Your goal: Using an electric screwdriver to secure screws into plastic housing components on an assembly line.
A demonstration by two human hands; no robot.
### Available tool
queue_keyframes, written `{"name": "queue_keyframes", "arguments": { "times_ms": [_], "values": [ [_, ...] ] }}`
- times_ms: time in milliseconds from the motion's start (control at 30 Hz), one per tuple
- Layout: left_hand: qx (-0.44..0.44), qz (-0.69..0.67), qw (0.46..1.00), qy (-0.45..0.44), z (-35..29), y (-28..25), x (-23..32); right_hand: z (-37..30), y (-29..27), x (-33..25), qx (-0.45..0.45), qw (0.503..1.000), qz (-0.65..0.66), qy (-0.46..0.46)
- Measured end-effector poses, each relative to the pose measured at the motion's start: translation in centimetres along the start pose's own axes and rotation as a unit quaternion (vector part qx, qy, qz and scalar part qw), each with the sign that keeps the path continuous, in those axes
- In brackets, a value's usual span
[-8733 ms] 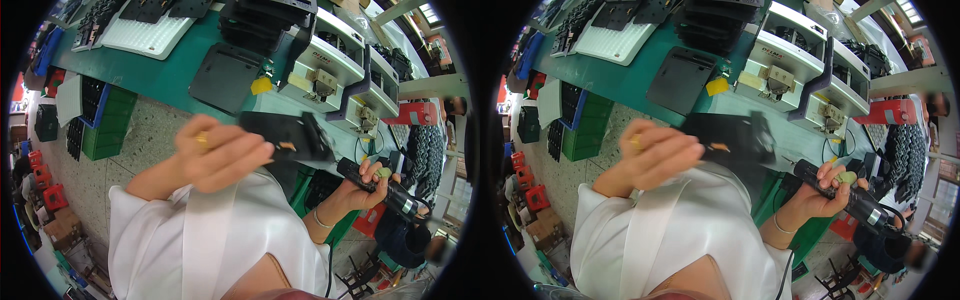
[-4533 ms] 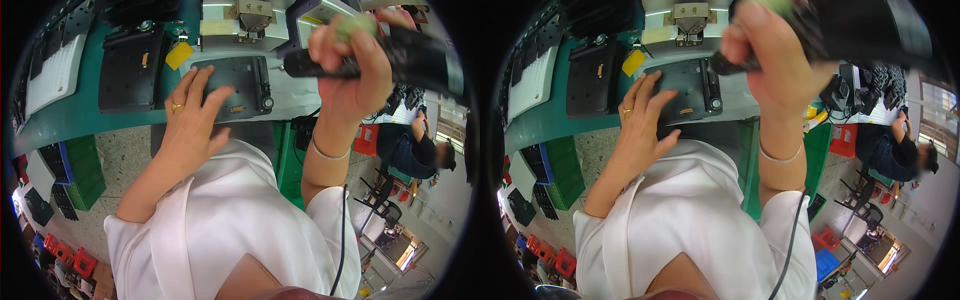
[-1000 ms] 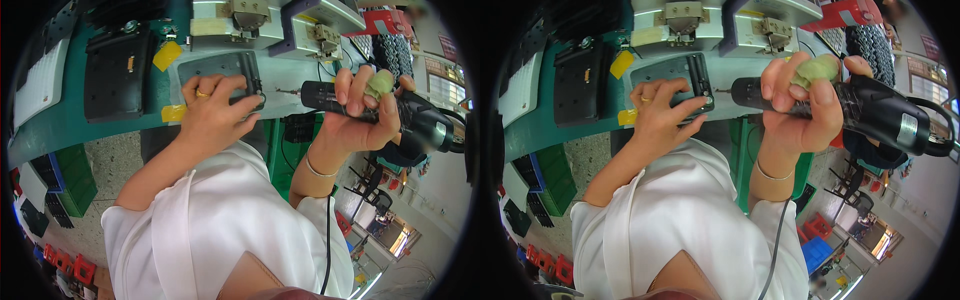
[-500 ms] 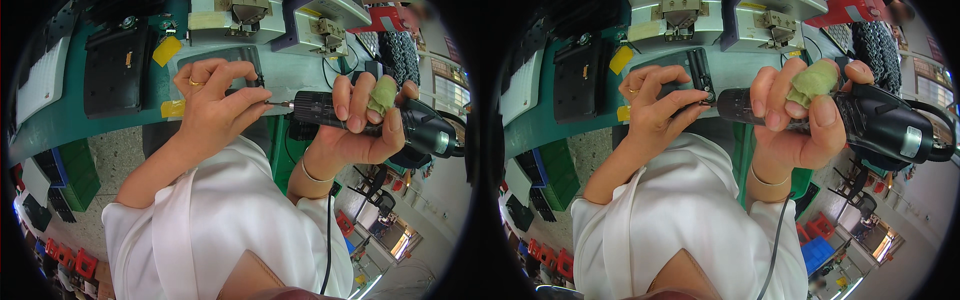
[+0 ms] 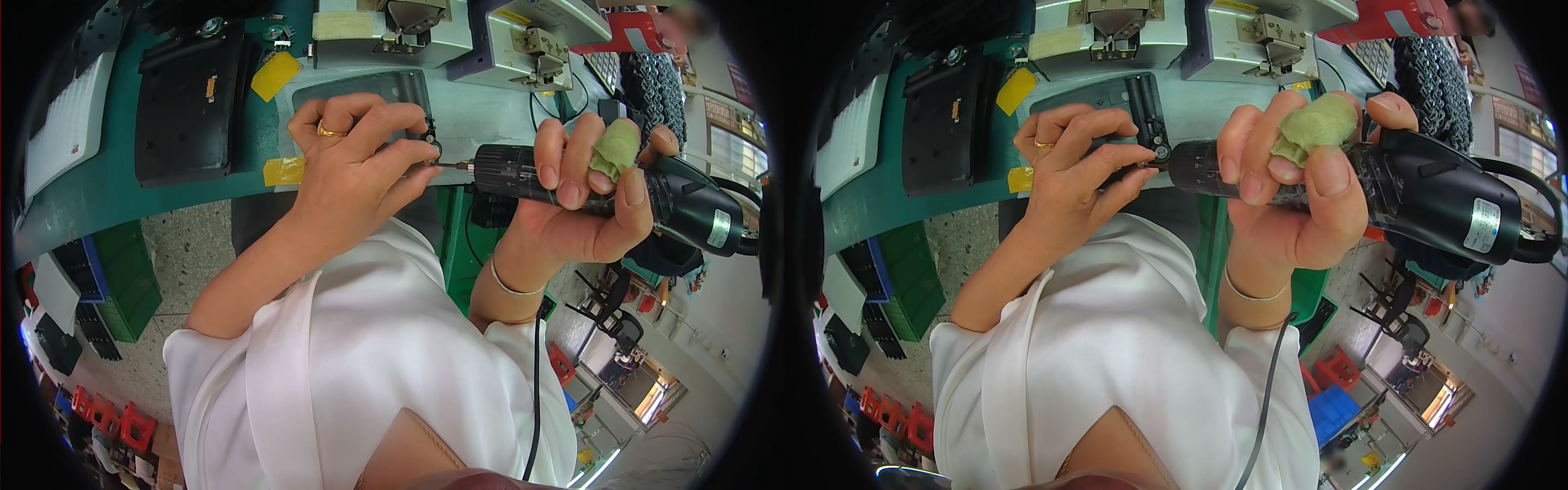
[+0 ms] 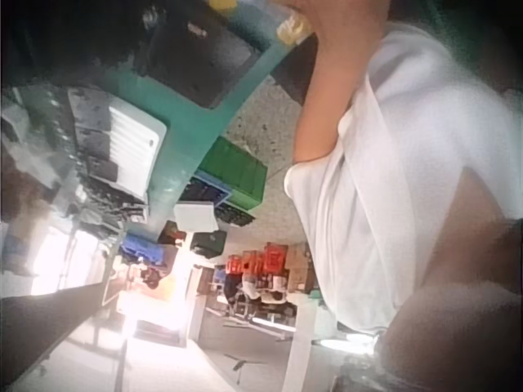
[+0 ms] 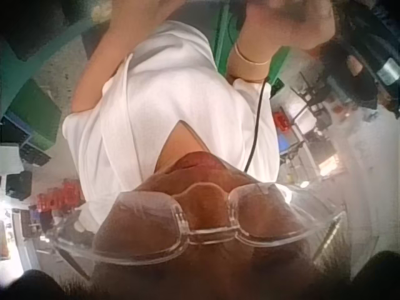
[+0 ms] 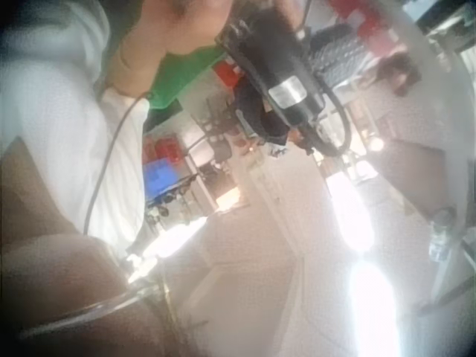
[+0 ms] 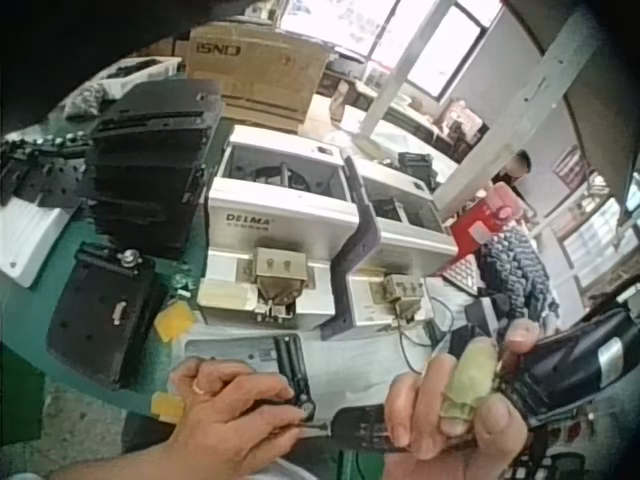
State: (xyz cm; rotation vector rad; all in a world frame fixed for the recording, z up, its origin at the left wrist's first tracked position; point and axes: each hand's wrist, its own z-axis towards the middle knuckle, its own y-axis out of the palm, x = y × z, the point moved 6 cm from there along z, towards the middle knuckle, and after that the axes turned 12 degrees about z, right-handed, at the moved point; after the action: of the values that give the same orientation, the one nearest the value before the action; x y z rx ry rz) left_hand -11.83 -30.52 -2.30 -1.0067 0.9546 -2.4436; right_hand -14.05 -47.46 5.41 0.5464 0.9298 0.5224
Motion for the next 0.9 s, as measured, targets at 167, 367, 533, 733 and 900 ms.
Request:
{"name": "queue_keyframes", "arguments": {
  "times_ms": [167,367,533,733,900],
  "values": [
    [-0.019,0.007,1.000,0.003,0.0,0.1,0.2,-0.2,0.1,0.2,-0.012,1.000,-0.012,0.006],
    [-0.021,0.011,1.000,0.008,-0.1,0.4,0.3,-0.1,1.2,0.4,-0.023,0.999,-0.047,0.013],
    [-0.027,0.014,0.999,0.017,0.0,0.3,0.5,-0.1,0.9,0.5,-0.039,0.998,-0.046,0.016],
    [-0.044,0.030,0.998,0.035,0.0,0.2,1.0,-0.1,2.3,0.9,-0.172,0.981,-0.058,0.073],
    [-0.044,0.053,0.996,0.058,-0.1,0.1,1.5,-0.8,3.1,0.7,-0.179,0.977,-0.091,0.073]
  ]
}}
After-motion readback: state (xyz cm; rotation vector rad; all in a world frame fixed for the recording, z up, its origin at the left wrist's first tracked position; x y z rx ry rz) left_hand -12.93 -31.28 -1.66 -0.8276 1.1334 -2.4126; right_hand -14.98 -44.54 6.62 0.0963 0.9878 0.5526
